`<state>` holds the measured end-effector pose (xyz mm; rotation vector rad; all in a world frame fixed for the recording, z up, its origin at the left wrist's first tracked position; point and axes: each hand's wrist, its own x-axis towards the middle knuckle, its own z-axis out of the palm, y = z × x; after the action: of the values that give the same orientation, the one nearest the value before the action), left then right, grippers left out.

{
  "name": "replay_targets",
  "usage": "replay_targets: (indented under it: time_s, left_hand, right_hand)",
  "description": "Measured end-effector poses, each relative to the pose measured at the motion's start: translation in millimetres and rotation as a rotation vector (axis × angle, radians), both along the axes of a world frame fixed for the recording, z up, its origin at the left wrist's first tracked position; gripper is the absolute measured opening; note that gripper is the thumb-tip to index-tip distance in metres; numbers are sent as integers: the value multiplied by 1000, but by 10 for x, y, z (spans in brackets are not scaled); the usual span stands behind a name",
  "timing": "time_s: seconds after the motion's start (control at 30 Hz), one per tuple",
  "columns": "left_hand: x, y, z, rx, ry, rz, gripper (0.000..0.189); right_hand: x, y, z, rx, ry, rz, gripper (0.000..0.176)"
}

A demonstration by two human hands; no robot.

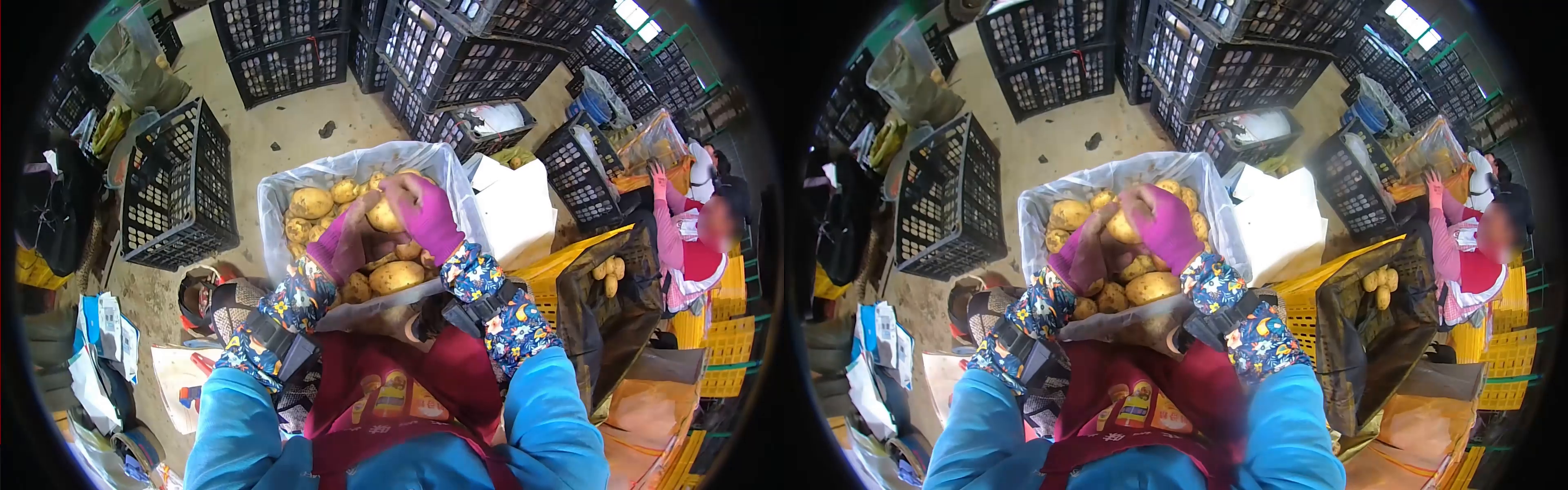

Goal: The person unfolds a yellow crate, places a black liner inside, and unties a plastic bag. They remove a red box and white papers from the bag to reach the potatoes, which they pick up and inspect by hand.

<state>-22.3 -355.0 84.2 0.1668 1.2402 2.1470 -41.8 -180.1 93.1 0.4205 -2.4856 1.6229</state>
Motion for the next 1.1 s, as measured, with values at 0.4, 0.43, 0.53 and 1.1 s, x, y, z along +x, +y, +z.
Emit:
replay_targets:
  time_s: [0.4,0.43,0.53,1.1]
  left_hand:
    - [-110,38,60,173,-94,145,55]
    - [-119,41,78,265,-201,157,50]
    - [-216,-16,-50,403,-359,72,44]
    - [-157,-41,133,-121,63,188,40]
  right_hand:
    - [-294,176,-269,-326,-307,-117,32]
    - [-280,171,-213,-404,-307,-111,31]
    - [-144,65,-60,-417,-218,20,30]
    - [-172,51,-233,-341,-226,-35,32]
